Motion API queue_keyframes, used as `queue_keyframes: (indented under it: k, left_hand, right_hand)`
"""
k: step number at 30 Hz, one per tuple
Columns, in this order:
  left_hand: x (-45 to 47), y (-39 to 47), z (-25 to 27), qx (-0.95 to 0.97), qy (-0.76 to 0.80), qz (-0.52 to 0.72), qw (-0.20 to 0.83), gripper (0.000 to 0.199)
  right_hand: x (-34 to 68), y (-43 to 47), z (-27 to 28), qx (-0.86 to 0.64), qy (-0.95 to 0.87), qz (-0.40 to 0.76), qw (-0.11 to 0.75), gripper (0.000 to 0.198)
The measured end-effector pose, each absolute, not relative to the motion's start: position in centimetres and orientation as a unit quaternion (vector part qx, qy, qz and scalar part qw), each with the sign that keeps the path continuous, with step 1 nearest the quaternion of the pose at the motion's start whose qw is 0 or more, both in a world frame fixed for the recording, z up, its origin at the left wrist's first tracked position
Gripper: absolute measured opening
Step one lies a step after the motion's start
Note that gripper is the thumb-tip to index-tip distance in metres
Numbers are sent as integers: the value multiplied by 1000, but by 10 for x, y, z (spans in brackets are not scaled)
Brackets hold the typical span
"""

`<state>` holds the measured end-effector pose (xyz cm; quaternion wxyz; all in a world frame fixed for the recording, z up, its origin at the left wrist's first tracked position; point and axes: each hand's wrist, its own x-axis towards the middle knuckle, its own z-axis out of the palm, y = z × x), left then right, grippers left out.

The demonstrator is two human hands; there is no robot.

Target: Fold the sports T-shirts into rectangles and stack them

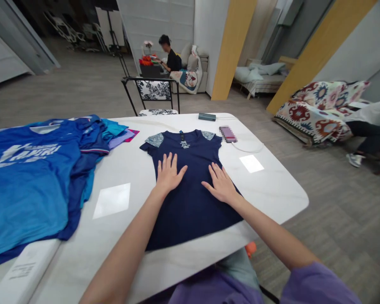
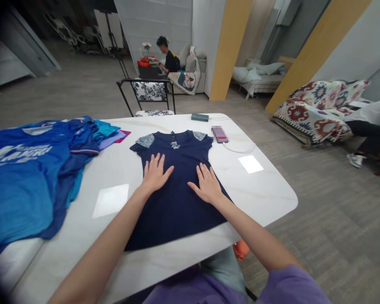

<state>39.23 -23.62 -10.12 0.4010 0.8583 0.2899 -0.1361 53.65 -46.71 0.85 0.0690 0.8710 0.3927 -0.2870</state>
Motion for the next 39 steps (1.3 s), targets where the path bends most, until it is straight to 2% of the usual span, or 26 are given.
queue_keyframes:
  k: [4, 9, 12, 16, 20, 24, 26, 32, 35, 37, 39]
  left_hand:
    - [347, -284, -59, 863, 256, -170, 401, 98]
    - [298, -302, -7, 868, 295, -128, 379, 83]
    - [261, -306, 27, 853, 392, -103, 331, 71]
    - [207, -310, 56, 827, 462, -158, 280, 54]
    - [171, -305, 66, 806, 470, -190, 306, 32]
    - [160, -300, 64, 788, 462, -186, 363, 23]
    - [160, -299, 62, 783, 460, -182, 376, 22]
    - [160, -294, 62, 767, 460, -173, 412, 21]
    - [164, -294, 63, 757, 452, -188, 433, 16]
    - [168, -297, 65, 747, 447, -186, 456, 12]
    - [171, -302, 68, 731, 451, -164, 485, 13]
  right_hand:
    - [513, -502, 25, 868, 378, -316, 60, 97]
    - [509, -476, 32, 868, 392, -301, 42, 94]
    - [509, -418, 19, 847, 429, -314, 15, 78]
    - [503, -302, -33, 812, 438, -386, -20, 46]
    - [491, -192, -100, 808, 433, -400, -7, 39]
    - [479, -134, -152, 822, 434, -366, 46, 55]
    - [475, -123, -169, 816, 442, -364, 76, 59]
    - [477, -114, -195, 769, 505, -378, 104, 52]
    - [485, -112, -200, 765, 495, -396, 113, 43]
    - [491, -112, -201, 768, 484, -408, 95, 35]
    - [499, -114, -202, 788, 456, -413, 42, 28]
